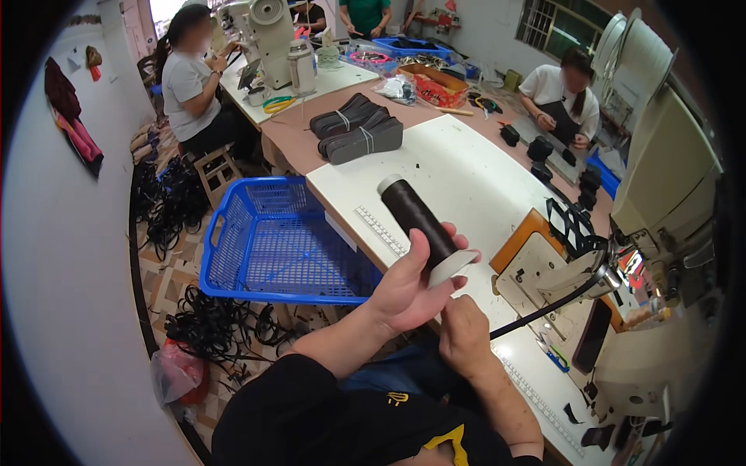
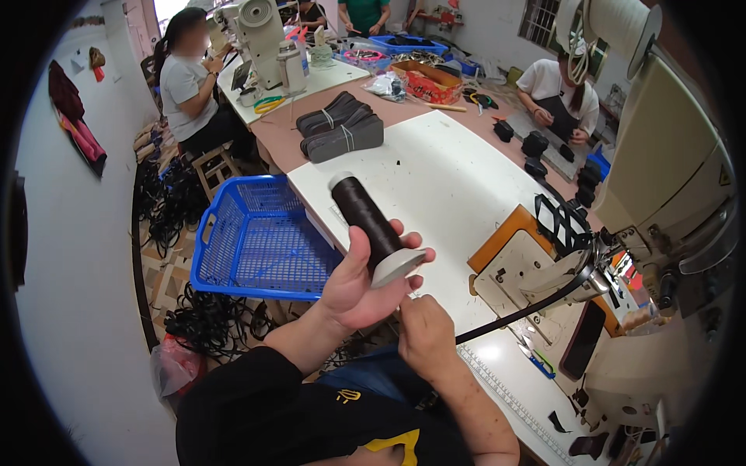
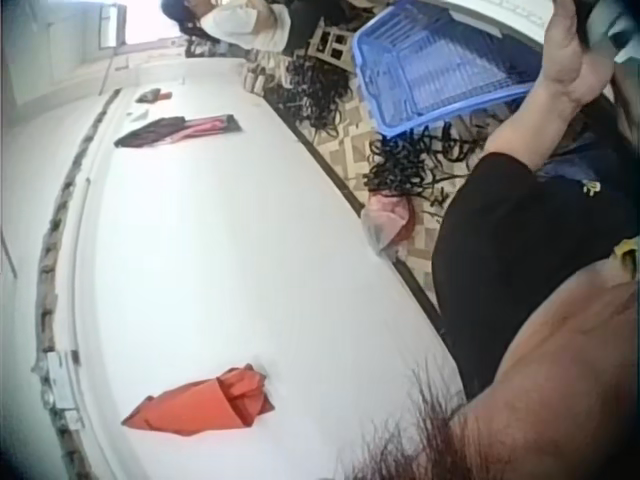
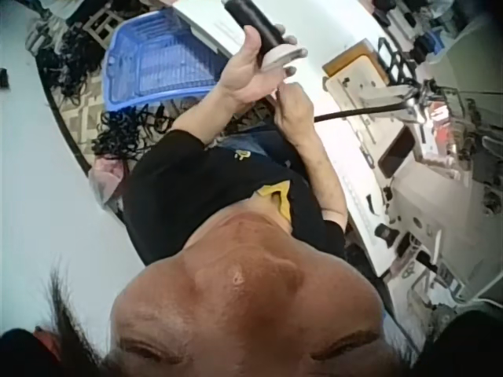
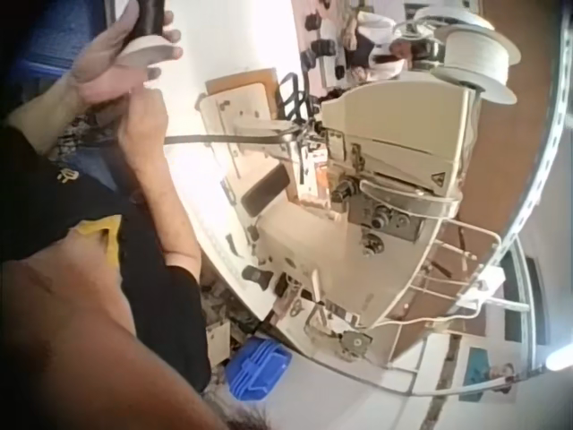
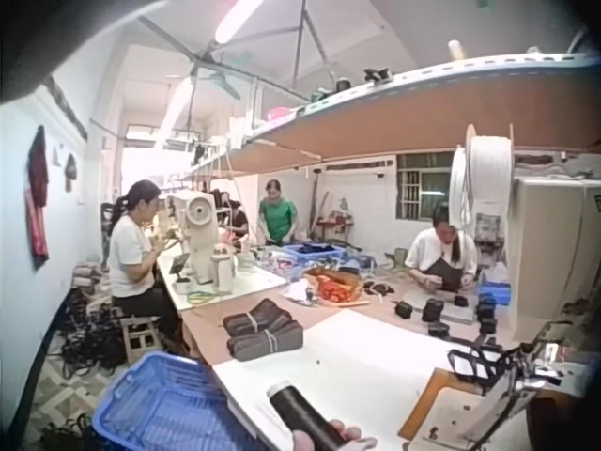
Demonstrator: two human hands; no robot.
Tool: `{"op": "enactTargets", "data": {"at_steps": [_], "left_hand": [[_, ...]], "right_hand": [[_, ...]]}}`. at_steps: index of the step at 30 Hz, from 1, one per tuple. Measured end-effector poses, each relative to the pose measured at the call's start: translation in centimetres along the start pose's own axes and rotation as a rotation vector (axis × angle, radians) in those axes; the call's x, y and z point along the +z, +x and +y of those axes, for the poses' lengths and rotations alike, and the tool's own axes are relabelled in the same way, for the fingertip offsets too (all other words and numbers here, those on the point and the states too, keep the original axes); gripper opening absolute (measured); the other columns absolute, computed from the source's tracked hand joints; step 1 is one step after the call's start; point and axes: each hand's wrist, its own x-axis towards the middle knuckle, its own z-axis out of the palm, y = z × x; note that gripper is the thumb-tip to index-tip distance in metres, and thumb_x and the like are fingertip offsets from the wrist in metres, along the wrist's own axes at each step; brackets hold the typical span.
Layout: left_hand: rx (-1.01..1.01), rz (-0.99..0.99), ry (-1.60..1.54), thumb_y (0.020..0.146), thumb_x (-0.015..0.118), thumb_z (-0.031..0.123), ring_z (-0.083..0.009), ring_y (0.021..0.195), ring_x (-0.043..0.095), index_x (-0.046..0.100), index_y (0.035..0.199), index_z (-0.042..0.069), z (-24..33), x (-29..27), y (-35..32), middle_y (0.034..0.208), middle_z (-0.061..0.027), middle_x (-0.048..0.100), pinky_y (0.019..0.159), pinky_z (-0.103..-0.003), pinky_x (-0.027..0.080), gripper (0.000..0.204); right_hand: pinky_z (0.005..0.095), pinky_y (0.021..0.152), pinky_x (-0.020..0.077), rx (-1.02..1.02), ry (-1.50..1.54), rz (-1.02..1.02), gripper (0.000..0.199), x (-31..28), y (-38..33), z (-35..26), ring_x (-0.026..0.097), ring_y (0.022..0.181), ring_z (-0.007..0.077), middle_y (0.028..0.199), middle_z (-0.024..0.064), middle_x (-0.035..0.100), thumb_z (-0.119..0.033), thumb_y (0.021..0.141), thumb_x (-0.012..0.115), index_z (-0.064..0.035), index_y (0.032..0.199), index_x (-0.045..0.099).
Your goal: The person picks up material straps, cuts a strap using thread snips, sets the sewing machine controls, and feeds the strap into the sewing machine to stitch it.
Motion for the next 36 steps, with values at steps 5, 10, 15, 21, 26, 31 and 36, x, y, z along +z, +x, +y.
{"op": "enactTargets", "data": {"at_steps": [5,10,15,21,26,31,36], "left_hand": [[-0.013,-0.127,-0.108,0.09,0.045,0.042,-0.0285,0.122,0.039,0.047,0.123,0.019,-0.8,1.6,0.6,0.121,-0.0053,0.049,0.092,-0.039,0.036,0.04],[0.415,-0.131,0.497,0.084,0.063,0.014,-0.0325,0.126,0.034,0.033,0.119,0.014,-2.0,0.9,1.0,0.12,-0.0077,0.041,0.104,-0.044,0.027,0.046],[0.68,-0.168,1.217,0.079,0.068,0.008,-0.0278,0.122,0.038,0.034,0.113,0.011,-1.8,-1.9,2.2,0.114,-0.0087,0.042,0.1,-0.042,0.031,0.048],[0.489,0.11,0.802,0.079,0.068,0.007,-0.0239,0.116,0.044,0.038,0.111,0.009,-1.6,-2.5,1.3,0.109,-0.0078,0.047,0.099,-0.038,0.034,0.044],[0.153,-0.005,1.188,0.074,0.071,0.006,-0.0167,0.104,0.047,0.046,0.107,0.007,-3.5,-3.0,-0.4,0.106,-0.0064,0.048,0.092,-0.032,0.036,0.041],[-0.433,-0.345,0.168,0.076,0.072,0.025,-0.0263,0.113,0.047,0.046,0.109,0.008,-3.1,-1.8,-3.2,0.106,-0.0087,0.051,0.094,-0.039,0.038,0.045],[-0.055,-0.163,0.005,0.078,0.069,0.03,-0.0267,0.12,0.04,0.044,0.117,0.012,-2.7,-0.5,-2.8,0.11,-0.0084,0.05,0.093,-0.038,0.04,0.05]], "right_hand": [[0.0398,0.054,0.0398,0.069,-0.113,0.075,0.027,-1.5,0.2,1.0,0.048,0.062,0.0302,0.068,0.0128,0.048,0.008,0.065,0.052,0.0011,0.091,0.054],[0.0399,0.054,0.0411,0.101,0.08,-0.085,0.025,-1.2,-1.5,0.3,0.052,0.06,0.0313,0.067,0.0128,0.051,0.006,0.071,0.053,-0.001,0.095,0.057],[0.0366,0.051,0.0419,0.081,0.309,-0.265,0.023,-2.6,-0.9,-3.7,0.053,0.057,0.0286,0.064,0.0117,0.052,0.004,0.073,0.055,0.0009,0.096,0.058],[0.0286,0.049,0.042,0.329,0.532,-0.218,0.02,-5.4,-1.7,-4.3,0.055,0.052,0.0193,0.064,0.0102,0.057,0.006,0.075,0.051,0.0028,0.091,0.063],[0.0292,0.048,0.0401,0.177,0.439,-0.18,0.017,-8.0,-0.1,-4.1,0.054,0.051,0.0213,0.062,0.0102,0.056,0.006,0.073,0.052,0.0022,0.086,0.063],[0.0226,0.052,0.0398,0.642,0.496,-0.016,0.01,-9.2,-1.0,0.0,0.051,0.057,0.0071,0.065,0.0034,0.058,0.004,0.082,0.05,0.0021,0.084,0.059],[0.0216,0.055,0.0423,0.692,0.544,-0.017,0.003,-3.9,-3.7,1.4,0.054,0.062,0.0078,0.069,0.0052,0.06,-0.003,0.084,0.055,-0.0004,0.083,0.057]]}}
